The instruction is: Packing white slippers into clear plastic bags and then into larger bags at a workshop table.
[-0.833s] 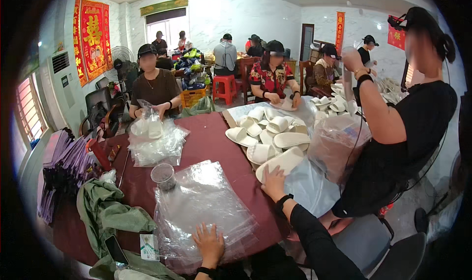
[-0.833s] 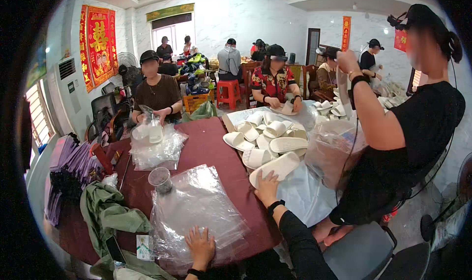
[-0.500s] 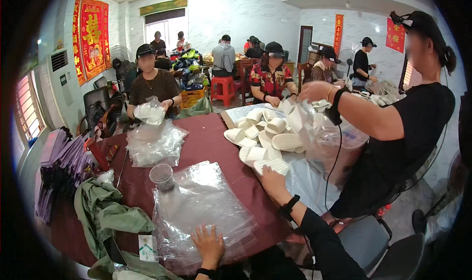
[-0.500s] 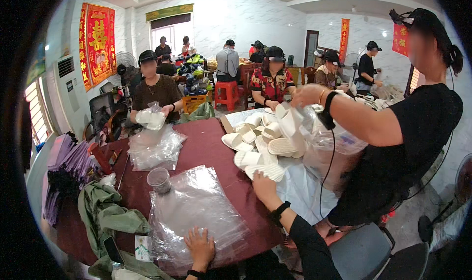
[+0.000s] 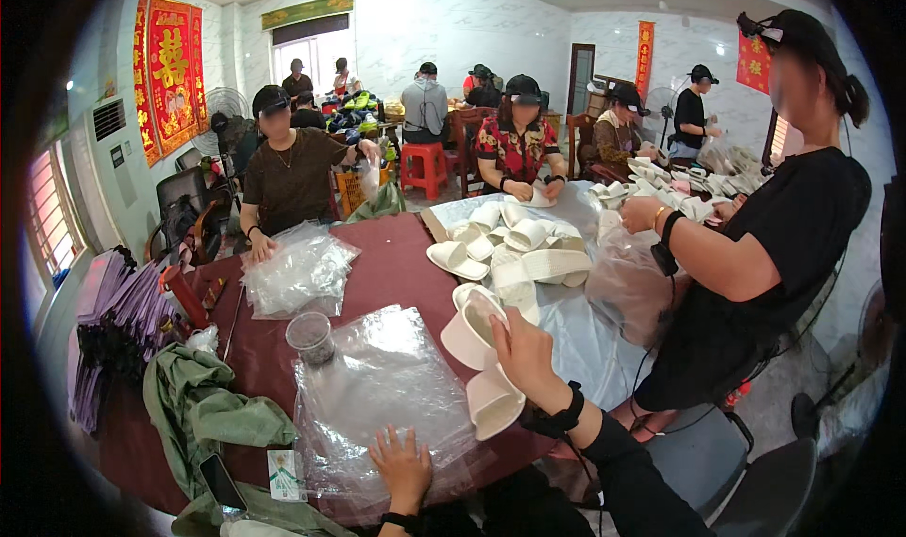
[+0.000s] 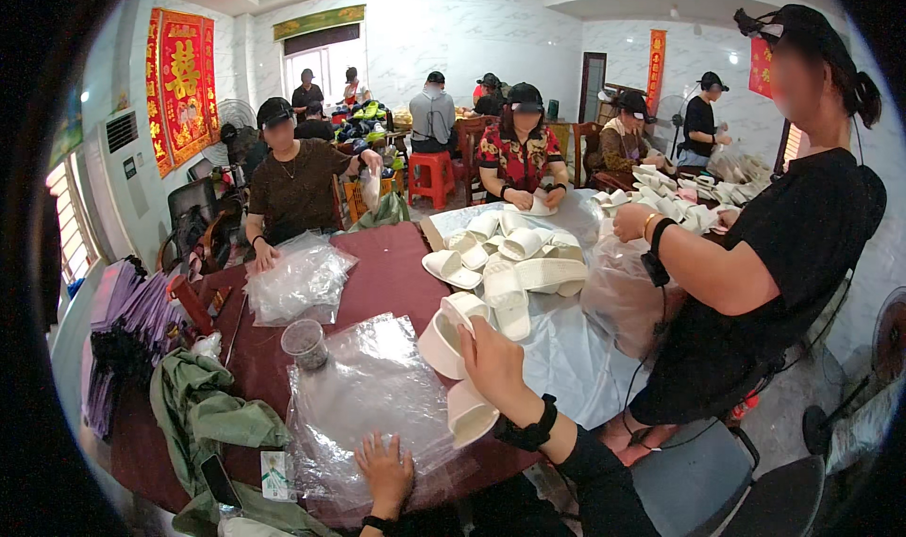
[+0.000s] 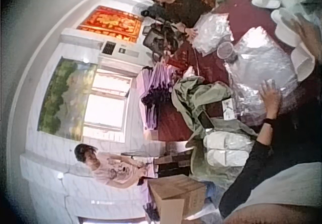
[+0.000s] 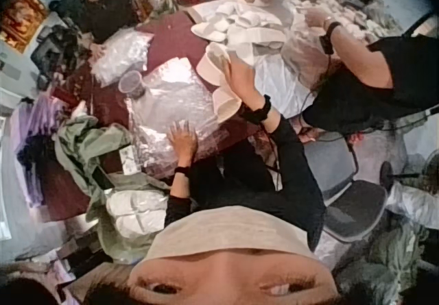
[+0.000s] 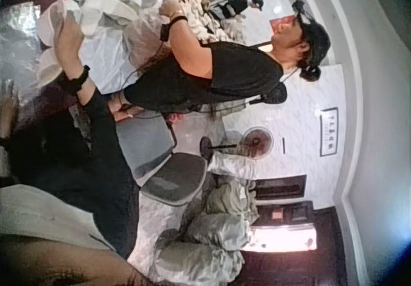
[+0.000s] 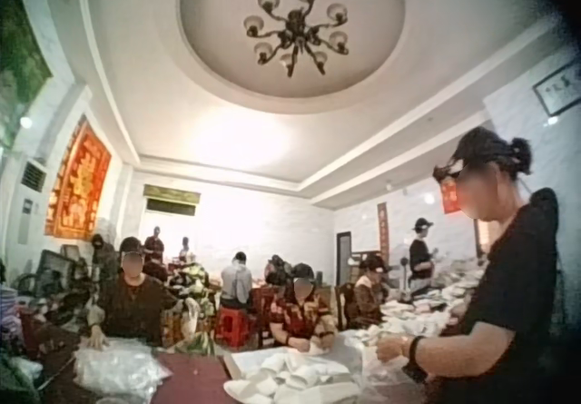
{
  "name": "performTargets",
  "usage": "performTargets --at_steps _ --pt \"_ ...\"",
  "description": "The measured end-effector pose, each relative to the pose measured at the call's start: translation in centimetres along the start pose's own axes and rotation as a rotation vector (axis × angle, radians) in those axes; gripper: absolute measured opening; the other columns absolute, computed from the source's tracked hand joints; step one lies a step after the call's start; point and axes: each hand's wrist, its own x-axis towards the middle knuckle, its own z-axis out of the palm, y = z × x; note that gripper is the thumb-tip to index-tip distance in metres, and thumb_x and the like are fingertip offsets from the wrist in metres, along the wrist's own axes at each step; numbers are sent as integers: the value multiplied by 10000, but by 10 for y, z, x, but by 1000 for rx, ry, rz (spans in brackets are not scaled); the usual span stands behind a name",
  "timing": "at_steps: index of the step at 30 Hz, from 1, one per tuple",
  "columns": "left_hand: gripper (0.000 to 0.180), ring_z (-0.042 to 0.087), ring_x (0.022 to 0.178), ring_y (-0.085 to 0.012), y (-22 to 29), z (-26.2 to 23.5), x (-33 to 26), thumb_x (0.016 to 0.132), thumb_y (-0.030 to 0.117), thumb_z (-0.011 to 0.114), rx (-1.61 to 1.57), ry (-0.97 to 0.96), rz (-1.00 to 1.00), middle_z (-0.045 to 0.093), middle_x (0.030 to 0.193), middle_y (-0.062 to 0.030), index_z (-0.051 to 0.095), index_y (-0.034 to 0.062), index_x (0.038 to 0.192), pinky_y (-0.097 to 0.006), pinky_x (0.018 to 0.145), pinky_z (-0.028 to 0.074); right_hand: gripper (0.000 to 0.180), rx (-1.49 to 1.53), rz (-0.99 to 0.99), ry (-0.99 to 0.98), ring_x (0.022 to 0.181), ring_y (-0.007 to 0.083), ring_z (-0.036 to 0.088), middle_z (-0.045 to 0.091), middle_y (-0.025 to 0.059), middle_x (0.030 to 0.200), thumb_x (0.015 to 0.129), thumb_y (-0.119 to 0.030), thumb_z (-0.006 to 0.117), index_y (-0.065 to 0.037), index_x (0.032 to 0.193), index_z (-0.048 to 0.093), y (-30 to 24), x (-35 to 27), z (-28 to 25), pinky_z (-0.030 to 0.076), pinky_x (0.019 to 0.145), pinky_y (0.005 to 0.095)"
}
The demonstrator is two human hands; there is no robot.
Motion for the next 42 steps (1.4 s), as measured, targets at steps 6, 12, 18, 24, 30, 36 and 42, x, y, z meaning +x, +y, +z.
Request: performTargets --at_steps 6,12,18,24,30,36,42 --pt "428 308 1293 -408 0 2 1 848 347 552 -1 -2 11 401 1362 -209 563 141 1223 -582 1073 156 192 709 284 9 718 207 648 627 115 747 958 -206 482 -42 1033 547 9 -4 11 490 580 328" --pt "431 317 1281 -418 -3 -2 -4 861 342 540 26 -10 0 403 1359 -212 546 128 1235 -580 1068 167 350 1595 804 85 1027 235 593 521 134 1200 992 -263 403 -50 1264 348 0 -17 16 538 839 390" --pt "428 328 1273 -427 4 -4 1 837 307 562 -15 3 11 420 1351 -210 548 127 1226 -596 1060 171 355 1547 1068 216 998 281 605 520 160 1181 997 -308 366 -41 1231 361 62 -44 36 555 800 434" --pt "425 318 1283 -409 2 -1 1 871 325 530 17 -21 -1 397 1369 -198 529 139 1252 -569 1070 169 318 1350 1362 372 977 284 613 542 141 1149 991 -302 388 -68 1206 379 135 -100 39 565 779 437" --pt "428 313 1290 -396 2 -3 2 875 333 523 51 -17 1 391 1378 -187 525 140 1257 -560 1074 167 262 1354 1189 374 915 157 576 564 25 1111 974 -201 433 -150 1229 403 159 -138 17 502 721 293" --pt "431 297 1307 -378 4 -3 3 874 323 533 67 -21 9 381 1391 -182 519 144 1265 -547 1082 160 274 1360 1011 317 1006 162 562 564 26 1143 969 -164 448 -121 1239 431 127 -126 -5 486 814 300" --pt "435 318 1295 -398 -1 -3 -1 861 337 541 57 -14 -7 383 1389 -201 539 138 1248 -560 1079 164 274 424 -424 -417 1159 265 506 564 76 1171 864 -101 552 -111 1138 558 74 -110 -44 377 1019 487"
